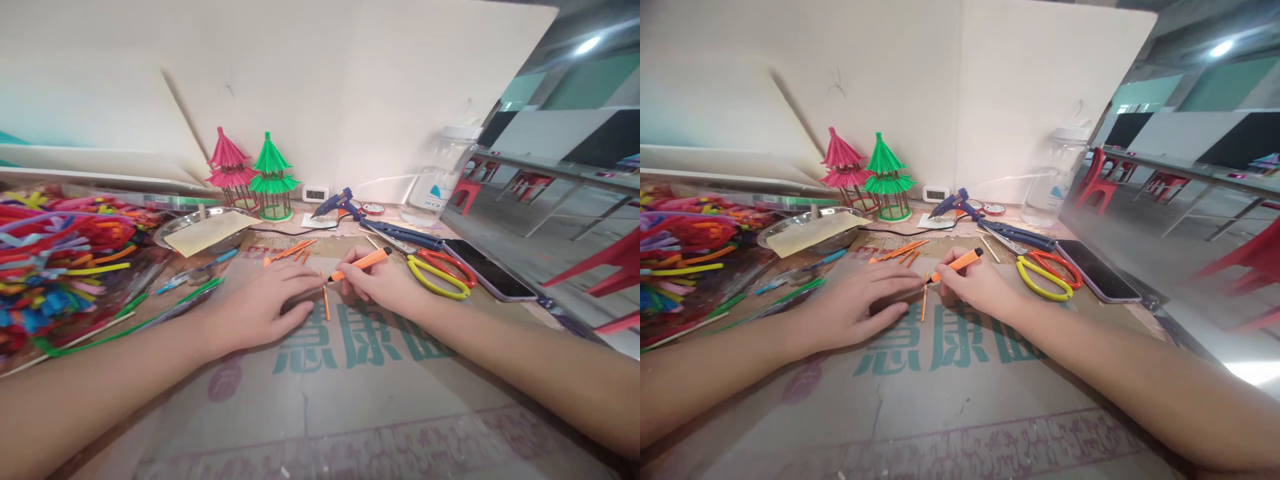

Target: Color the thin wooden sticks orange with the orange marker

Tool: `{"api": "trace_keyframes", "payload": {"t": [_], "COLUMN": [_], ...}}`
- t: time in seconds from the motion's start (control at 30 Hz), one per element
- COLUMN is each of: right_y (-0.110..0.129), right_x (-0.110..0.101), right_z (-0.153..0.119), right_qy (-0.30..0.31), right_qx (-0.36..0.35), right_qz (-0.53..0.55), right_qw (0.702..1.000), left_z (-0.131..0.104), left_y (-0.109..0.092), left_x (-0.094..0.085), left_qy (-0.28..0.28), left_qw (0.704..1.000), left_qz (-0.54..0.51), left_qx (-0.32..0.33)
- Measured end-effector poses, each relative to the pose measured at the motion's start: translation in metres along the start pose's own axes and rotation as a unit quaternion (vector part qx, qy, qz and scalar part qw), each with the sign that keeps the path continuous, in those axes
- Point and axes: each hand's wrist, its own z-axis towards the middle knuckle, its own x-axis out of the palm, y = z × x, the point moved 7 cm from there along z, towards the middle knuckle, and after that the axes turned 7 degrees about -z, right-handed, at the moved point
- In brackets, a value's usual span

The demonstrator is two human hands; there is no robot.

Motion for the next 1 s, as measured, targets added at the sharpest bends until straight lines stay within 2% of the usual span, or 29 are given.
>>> {"api": "trace_keyframes", "payload": {"t": [0.07, 0.2, 0.37, 0.53, 0.7, 1.0], "right_y": [0.001, 0.001, 0.002, 0.005, 0.002, 0.002], "right_x": [0.0, 0.0, 0.0, 0.006, -0.001, -0.001], "right_z": [-0.001, 0.0, -0.001, -0.004, -0.001, -0.001], "right_qy": [0.0, 0.004, 0.013, 0.057, 0.005, 0.012], "right_qx": [0.003, 0.0, 0.007, 0.015, 0.01, 0.008], "right_qz": [0.004, 0.003, 0.009, 0.031, 0.028, 0.023], "right_qw": [1.0, 1.0, 1.0, 0.998, 1.0, 1.0], "left_z": [0.0, 0.001, 0.004, 0.004, 0.003, 0.004], "left_y": [0.007, 0.015, 0.014, 0.011, 0.012, 0.012], "left_x": [0.0, 0.008, 0.008, 0.006, 0.007, 0.008], "left_qy": [-0.012, 0.03, 0.051, 0.045, 0.043, 0.045], "left_qw": [0.999, 0.997, 0.996, 0.997, 0.998, 0.998], "left_qz": [0.002, -0.012, -0.021, -0.02, -0.019, -0.018], "left_qx": [-0.036, -0.066, -0.066, -0.058, -0.048, -0.048]}}
